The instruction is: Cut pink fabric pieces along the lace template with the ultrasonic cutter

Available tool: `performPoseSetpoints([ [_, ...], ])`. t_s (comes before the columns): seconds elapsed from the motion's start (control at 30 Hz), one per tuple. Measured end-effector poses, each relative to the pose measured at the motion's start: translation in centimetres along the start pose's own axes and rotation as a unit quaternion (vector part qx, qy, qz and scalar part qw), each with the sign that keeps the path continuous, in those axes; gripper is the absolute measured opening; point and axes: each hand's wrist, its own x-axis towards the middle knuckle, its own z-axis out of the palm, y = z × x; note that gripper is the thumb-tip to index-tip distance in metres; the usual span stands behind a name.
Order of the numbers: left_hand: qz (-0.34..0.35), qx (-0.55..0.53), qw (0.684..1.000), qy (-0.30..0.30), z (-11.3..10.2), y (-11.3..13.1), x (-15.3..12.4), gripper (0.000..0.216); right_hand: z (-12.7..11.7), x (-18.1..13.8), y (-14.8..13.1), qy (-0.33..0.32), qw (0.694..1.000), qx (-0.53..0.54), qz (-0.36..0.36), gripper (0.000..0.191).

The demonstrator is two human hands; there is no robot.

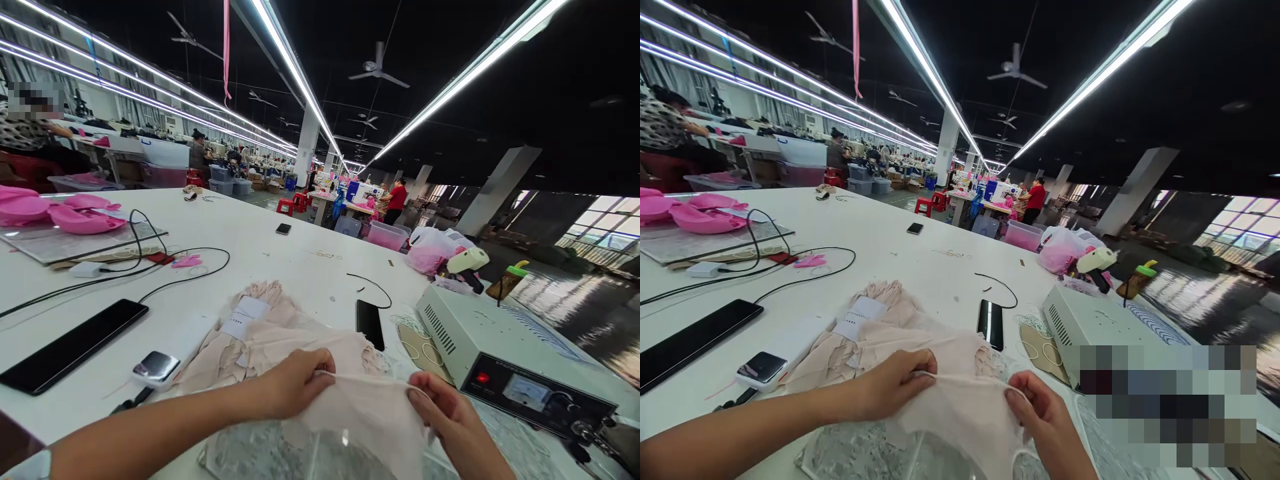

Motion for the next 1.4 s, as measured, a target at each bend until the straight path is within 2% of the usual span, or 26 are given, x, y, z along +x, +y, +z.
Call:
performPoseSetpoints([
  [0.1,-0.03,0.021,0.998,0.042,-2.0,-2.0,1.9,0.018,1.8,5.0,-1.4,-0.006,0.999,-0.014,-0.03,0.043],
  [0.23,-0.069,0.064,0.994,0.049,-2.5,-4.5,4.0,0.014,2.8,10.3,0.3,0.014,0.996,-0.092,-0.018,0.027],
  [0.3,-0.07,0.078,0.993,0.045,-2.4,-5.3,4.7,0.015,1.5,11.6,1.9,0.049,0.99,-0.132,-0.002,0.031],
  [0.4,-0.055,0.08,0.995,0.03,-2.6,-5.8,6.3,0.017,-2.0,12.1,3.9,0.093,0.979,-0.176,0.043,0.035],
  [0.5,-0.053,0.07,0.996,-0.025,-3.1,-5.7,8.7,0.027,-4.7,12.2,5.1,0.1,0.969,-0.209,0.082,0.034],
  [0.57,-0.067,0.061,0.993,-0.08,-3.3,-5.4,10.3,0.03,-5.0,12.2,5.3,0.098,0.966,-0.22,0.098,0.034],
  [0.7,-0.097,0.043,0.978,-0.18,-3.0,-4.8,12.4,0.03,-2.5,10.8,5.4,0.042,0.972,-0.195,0.127,0.031],
  [0.8,-0.11,0.032,0.966,-0.231,-2.9,-4.9,13.2,0.03,0.1,6.8,5.8,-0.062,0.976,-0.133,0.162,0.027],
  [0.9,-0.123,0.019,0.956,-0.264,-3.1,-5.2,14.1,0.031,2.1,2.0,6.3,-0.14,0.968,-0.041,0.204,0.042],
  [1.0,-0.136,0.005,0.947,-0.291,-3.1,-5.1,14.9,0.03,3.6,-1.1,6.7,-0.138,0.958,0.065,0.243,0.034],
  [1.07,-0.144,0.001,0.943,-0.301,-2.9,-4.7,15.3,0.03,4.4,-1.7,6.8,-0.113,0.95,0.131,0.26,0.04],
  [1.13,-0.152,-0.002,0.941,-0.304,-2.6,-4.1,15.2,0.029,5.1,-1.6,6.6,-0.095,0.938,0.191,0.272,0.047],
  [1.23,-0.157,-0.011,0.942,-0.295,-2.3,-3.2,14.5,0.03,6.1,-1.0,6.4,-0.097,0.921,0.258,0.274,0.046],
  [1.4,-0.151,-0.053,0.951,-0.264,-1.7,-2.3,13.2,0.04,7.1,-0.3,7.0,-0.099,0.913,0.301,0.259,0.05],
])
